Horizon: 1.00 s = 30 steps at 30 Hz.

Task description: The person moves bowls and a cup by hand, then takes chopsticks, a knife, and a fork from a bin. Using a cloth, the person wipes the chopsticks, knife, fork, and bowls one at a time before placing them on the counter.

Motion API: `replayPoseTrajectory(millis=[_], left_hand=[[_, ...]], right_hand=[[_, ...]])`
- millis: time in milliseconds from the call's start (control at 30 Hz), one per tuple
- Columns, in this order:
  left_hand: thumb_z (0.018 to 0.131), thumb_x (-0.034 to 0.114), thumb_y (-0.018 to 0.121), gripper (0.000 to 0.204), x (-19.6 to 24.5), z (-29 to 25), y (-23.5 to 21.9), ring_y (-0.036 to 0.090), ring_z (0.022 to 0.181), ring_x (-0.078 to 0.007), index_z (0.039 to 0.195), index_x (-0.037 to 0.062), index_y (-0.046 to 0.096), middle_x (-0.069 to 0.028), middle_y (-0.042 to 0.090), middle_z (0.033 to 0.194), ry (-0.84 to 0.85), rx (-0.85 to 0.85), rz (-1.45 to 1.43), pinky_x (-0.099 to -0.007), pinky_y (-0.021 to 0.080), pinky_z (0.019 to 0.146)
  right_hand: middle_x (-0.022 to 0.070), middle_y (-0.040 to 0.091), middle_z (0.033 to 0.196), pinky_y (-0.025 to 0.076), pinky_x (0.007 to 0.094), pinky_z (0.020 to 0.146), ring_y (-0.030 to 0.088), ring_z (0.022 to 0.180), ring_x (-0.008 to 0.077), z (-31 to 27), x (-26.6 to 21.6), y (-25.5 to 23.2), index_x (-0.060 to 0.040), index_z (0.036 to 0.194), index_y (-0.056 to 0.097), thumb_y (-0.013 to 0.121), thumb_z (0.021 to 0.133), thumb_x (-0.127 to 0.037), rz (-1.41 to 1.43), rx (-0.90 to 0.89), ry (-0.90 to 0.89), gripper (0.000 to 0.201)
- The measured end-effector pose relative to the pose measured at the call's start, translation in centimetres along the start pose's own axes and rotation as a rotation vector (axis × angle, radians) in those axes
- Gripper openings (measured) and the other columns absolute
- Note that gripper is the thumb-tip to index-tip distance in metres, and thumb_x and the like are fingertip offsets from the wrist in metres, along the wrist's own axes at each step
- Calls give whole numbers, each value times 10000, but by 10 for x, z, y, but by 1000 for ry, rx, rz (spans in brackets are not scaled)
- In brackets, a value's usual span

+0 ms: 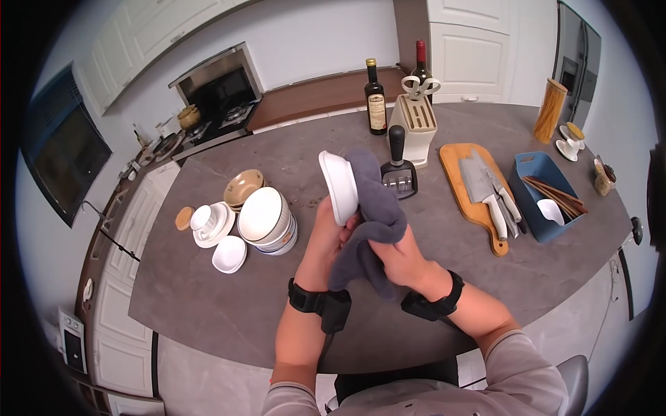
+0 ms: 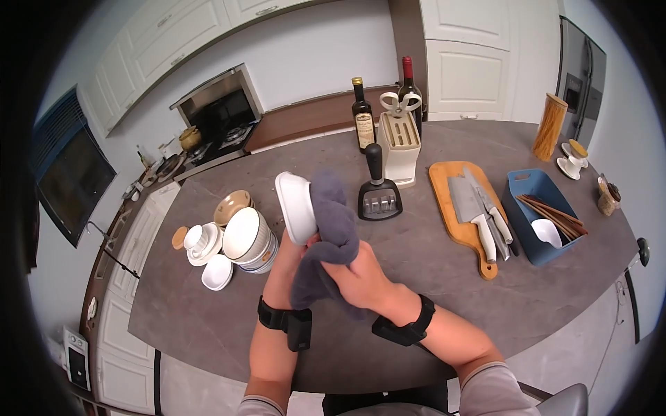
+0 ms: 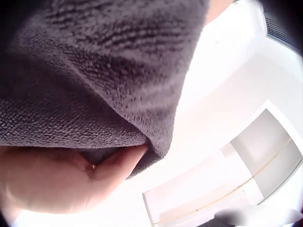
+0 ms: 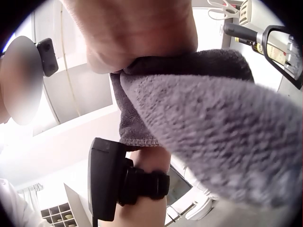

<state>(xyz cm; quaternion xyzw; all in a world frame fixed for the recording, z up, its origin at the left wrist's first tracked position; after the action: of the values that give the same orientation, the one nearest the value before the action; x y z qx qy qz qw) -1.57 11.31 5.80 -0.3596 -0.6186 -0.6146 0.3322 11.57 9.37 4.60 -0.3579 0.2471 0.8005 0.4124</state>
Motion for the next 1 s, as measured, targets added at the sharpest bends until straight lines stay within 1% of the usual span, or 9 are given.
replayPoseTrajectory(millis=[167, 267, 400, 467, 533, 700, 867, 933, 1000], left_hand=[[962, 141, 427, 163, 24, -35, 68, 409, 416, 14, 996, 66, 568, 57, 521, 625, -60, 249, -50, -143, 277, 323], [956, 138, 444, 140, -2, -5, 19, 403, 404, -1, 989, 80, 567, 55, 504, 602, -5, 80, -59, -148, 277, 330], [974, 203, 444, 152, -11, 12, 1, 359, 366, -16, 956, 93, 547, 50, 461, 547, 124, 151, 95, -158, 250, 324], [989, 359, 439, 343, -26, 17, 9, 575, 614, -82, 1058, 40, 544, -31, 609, 785, 242, 118, 81, -215, 438, 499], [982, 360, 460, 368, -49, 31, -5, 617, 795, -130, 1102, 20, 534, -61, 628, 928, 334, -33, 272, -261, 473, 650], [958, 397, 478, 391, -63, 21, 5, 584, 828, -442, 960, 5, 490, -266, 601, 852, 393, -118, 740, -420, 456, 693], [955, 367, 485, 363, -34, -4, 23, 577, 832, -463, 950, 4, 496, -268, 614, 852, 503, 5, 980, -447, 454, 673], [953, 357, 491, 355, -19, -10, 29, 582, 825, -461, 948, 2, 498, -268, 617, 845, 508, 73, 1105, -452, 453, 664], [947, 350, 504, 349, -12, -11, 30, 570, 793, -471, 947, 1, 500, -282, 602, 801, 488, 212, 1136, -452, 452, 646]], right_hand=[[118, 643, 975, 478, 318, 767, 597, 871, 169, 4, 0, -16, 11, 1069, 571, 481, 945, -158, 3, 42, 122, 228], [87, 638, 918, 477, 310, 748, 588, 828, 171, -1, -2, -12, 19, 1052, 585, 494, 935, -132, -49, 48, 139, 211], [125, 598, 1053, 452, 332, 839, 576, 948, 229, -5, 0, -1, 0, 1129, 542, 507, 918, -110, -106, -31, -22, 241], [132, 572, 1094, 435, 338, 876, 555, 1007, 231, -4, 0, -6, -5, 1181, 501, 528, 902, -108, -262, -78, -102, 298], [121, 581, 1044, 439, 332, 868, 564, 975, 238, -2, -9, -9, -4, 1185, 492, 532, 885, -98, -399, 84, -251, 317], [67, 618, 931, 477, 277, 738, 600, 806, 138, 6, -34, -28, 16, 1064, 557, 496, 904, -159, 78, 426, -42, 245], [58, 644, 843, 482, 260, 688, 611, 751, 131, 19, -42, -48, -15, 936, 624, 495, 915, -258, 264, 447, 301, 276], [56, 609, 1000, 470, 260, 794, 584, 896, 130, 19, -30, -56, -50, 1101, 548, 522, 898, -284, 498, 321, 558, 311], [58, 625, 962, 478, 263, 766, 598, 861, 129, 18, -30, -46, -34, 1038, 582, 504, 913, -272, 447, 382, 492, 280]])
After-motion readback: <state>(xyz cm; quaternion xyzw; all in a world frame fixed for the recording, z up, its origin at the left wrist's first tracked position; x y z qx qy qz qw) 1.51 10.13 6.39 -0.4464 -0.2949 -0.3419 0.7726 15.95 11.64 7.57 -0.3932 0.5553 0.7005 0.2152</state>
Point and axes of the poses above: each hand's wrist, its own z-axis towards the middle knuckle, its own y-axis out of the palm, x = y × z, the point moved 1 cm from there along z, towards the middle knuckle
